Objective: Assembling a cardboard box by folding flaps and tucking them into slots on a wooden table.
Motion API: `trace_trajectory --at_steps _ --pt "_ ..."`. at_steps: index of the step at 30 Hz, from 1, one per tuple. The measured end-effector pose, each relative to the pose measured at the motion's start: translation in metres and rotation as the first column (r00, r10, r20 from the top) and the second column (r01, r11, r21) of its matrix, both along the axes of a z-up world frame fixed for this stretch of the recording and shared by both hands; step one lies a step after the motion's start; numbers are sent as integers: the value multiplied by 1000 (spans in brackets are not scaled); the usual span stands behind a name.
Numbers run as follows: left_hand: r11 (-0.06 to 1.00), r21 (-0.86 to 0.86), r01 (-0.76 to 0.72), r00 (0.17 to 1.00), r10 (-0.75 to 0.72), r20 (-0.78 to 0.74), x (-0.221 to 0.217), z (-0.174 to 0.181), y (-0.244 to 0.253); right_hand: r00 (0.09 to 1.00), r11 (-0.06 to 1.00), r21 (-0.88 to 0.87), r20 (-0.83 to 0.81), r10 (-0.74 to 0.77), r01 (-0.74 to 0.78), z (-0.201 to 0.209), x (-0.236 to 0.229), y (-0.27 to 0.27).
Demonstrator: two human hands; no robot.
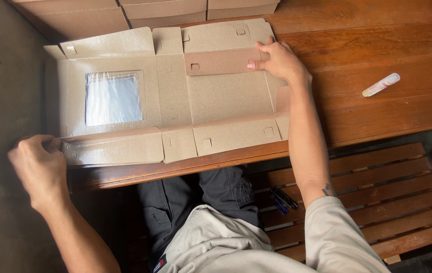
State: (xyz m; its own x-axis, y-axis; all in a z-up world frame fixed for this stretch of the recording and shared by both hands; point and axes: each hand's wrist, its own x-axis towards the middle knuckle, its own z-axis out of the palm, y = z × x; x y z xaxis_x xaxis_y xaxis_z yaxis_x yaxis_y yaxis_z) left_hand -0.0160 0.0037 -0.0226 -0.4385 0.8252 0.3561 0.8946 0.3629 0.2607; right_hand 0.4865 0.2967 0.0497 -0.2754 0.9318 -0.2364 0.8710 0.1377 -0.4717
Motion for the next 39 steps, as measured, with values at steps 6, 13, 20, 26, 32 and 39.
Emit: trace_trajectory --at_steps 6,13,20,26,32,39 --pt "1000 -5 4 1000 -4 29 6 8 -1 1000 1000 -5 9 -4 4 0 0 0" --pt "1000 -2 -4 998 4 57 10 12 -2 1000 1000 -28 -5 -13 13 1 0 -1" --pt "1000 0 0 998 0 55 10 11 -1 1000 1000 -22 0 -14 14 3 -1 -1" --pt "1000 8 11 998 -12 68 15 18 -2 1000 1000 7 7 -1 1 -2 1 1" --pt "1000 5 -11 995 10 98 19 23 -2 1000 1000 -9 -12 -21 21 5 -1 -5" --pt "999 -44 -16 998 19 62 6 17 6 999 997 71 49 15 -18 -12 2 13"
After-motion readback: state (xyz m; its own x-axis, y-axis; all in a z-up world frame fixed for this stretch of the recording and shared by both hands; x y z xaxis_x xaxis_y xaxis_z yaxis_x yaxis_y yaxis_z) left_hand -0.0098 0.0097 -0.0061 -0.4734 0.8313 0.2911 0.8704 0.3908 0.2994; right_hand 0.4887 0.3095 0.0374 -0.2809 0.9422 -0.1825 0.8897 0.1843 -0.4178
